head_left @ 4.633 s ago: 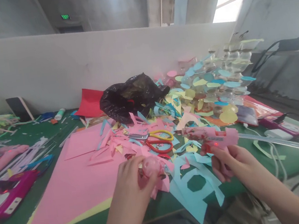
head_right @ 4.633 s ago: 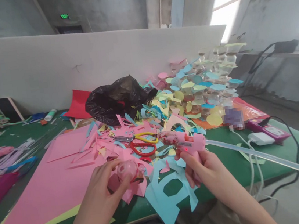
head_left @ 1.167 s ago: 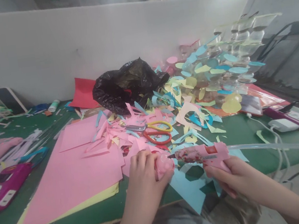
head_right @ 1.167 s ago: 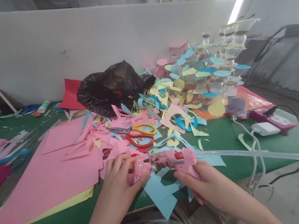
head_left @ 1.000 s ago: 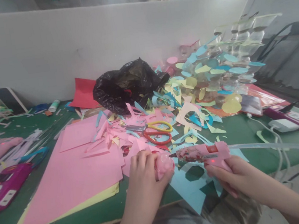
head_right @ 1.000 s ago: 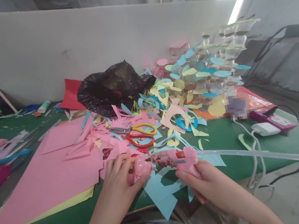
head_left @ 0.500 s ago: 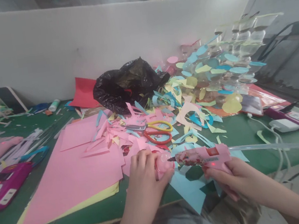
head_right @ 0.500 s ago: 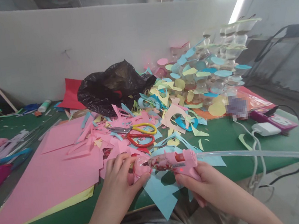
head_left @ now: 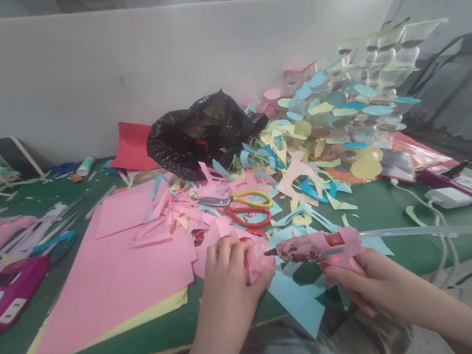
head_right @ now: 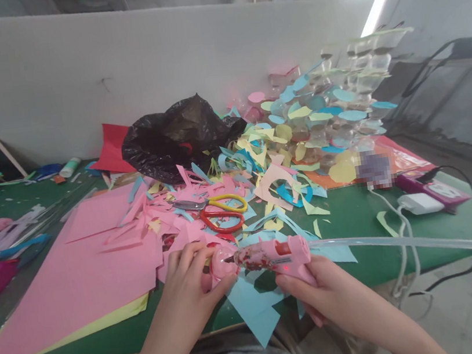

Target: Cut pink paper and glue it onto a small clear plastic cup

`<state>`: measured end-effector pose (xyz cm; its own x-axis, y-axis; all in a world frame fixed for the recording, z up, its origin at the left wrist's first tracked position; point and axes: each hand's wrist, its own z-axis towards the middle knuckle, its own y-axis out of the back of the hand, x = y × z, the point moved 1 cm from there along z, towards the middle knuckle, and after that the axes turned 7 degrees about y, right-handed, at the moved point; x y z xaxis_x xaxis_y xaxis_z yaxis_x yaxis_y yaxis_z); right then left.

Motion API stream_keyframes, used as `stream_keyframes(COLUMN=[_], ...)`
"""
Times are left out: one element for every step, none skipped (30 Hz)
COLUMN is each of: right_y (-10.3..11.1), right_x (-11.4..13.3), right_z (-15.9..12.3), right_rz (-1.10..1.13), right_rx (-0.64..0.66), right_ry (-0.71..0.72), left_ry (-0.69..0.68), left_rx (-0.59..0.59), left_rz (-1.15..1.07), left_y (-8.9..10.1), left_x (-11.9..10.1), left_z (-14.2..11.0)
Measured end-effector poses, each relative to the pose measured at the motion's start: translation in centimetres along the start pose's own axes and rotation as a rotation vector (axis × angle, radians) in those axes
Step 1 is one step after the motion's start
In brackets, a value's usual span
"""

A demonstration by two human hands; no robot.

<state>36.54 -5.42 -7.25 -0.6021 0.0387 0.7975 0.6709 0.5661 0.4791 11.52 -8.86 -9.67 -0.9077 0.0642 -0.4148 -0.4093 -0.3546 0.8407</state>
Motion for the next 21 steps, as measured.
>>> stream_keyframes(right_y=[0.0,0.0,-0.1,-0.1,-0.1,-0.1,-0.1,-0.1,0.0,0.1,0.2,0.3,0.5,0.7,0.9,1.0,1.1,1.0,0.9,0.7,0.5], right_x=[0.1,0.1,0.2,0.3,0.4,0.5,0.5,0.4,0.3,0.2,0.1,0.0,0.0,0.0,0.1,0.3,0.5,0.8,1.2,1.5,1.8], right_z=[0.0,-0.1,-0.1,-0.2,-0.2,-0.2,-0.3,-0.3,-0.4,-0.4,-0.5,-0.6,-0.7,-0.7,-0.8,-0.8,-0.8,-0.7,-0.6,-0.5,-0.3], right_rz=[0.001,0.001,-0.002,-0.006,-0.011,-0.017,-0.024,-0.030,-0.031,-0.024,-0.005,0.022,0.054,0.083,0.104,0.115,0.118,0.117,0.114,0.108,0.100], right_rx=[0.001,0.002,0.005,0.001,-0.008,-0.016,-0.023,-0.025,-0.021,-0.012,0.001,0.010,0.011,0.000,-0.019,-0.034,-0.046,-0.050,-0.042,-0.034,-0.026], right_ry=[-0.001,-0.002,-0.004,-0.008,-0.016,-0.024,-0.028,-0.030,-0.028,-0.025,-0.022,-0.017,-0.012,-0.004,0.006,0.019,0.032,0.044,0.055,0.069,0.082], left_ry=[0.001,0.002,0.002,0.000,-0.001,-0.003,-0.005,-0.007,-0.008,-0.009,-0.009,-0.008,-0.006,-0.005,-0.003,-0.004,-0.001,0.004,0.009,0.014,0.017], left_rx=[0.001,0.002,0.004,0.005,0.006,0.004,0.002,0.001,-0.001,-0.004,-0.003,-0.004,-0.003,-0.001,-0.001,-0.001,-0.004,-0.005,-0.002,0.002,0.009], left_rz=[0.000,0.001,0.001,0.001,0.000,0.000,0.000,0.001,0.002,0.003,0.004,0.003,0.001,-0.001,-0.004,-0.005,-0.006,-0.007,-0.007,-0.008,-0.008], left_y=[0.0,0.0,0.0,0.0,0.0,0.0,0.0,0.0,0.0,0.0,0.0,0.0,0.0,0.0,0.0,0.0,0.0,0.0,0.0,0.0,0.1], left_x=[0.0,0.0,0.0,0.0,0.0,0.0,0.0,0.0,0.0,0.0,0.1,0.1,0.1,0.0,0.0,0.0,0.0,-0.1,-0.1,-0.1,-0.2], left_z=[0.0,0.0,0.0,0.0,0.0,0.1,0.1,0.1,0.1,0.1,0.1,0.1,0.1,0.0,0.0,0.0,0.0,0.0,0.0,0.0,0.1])
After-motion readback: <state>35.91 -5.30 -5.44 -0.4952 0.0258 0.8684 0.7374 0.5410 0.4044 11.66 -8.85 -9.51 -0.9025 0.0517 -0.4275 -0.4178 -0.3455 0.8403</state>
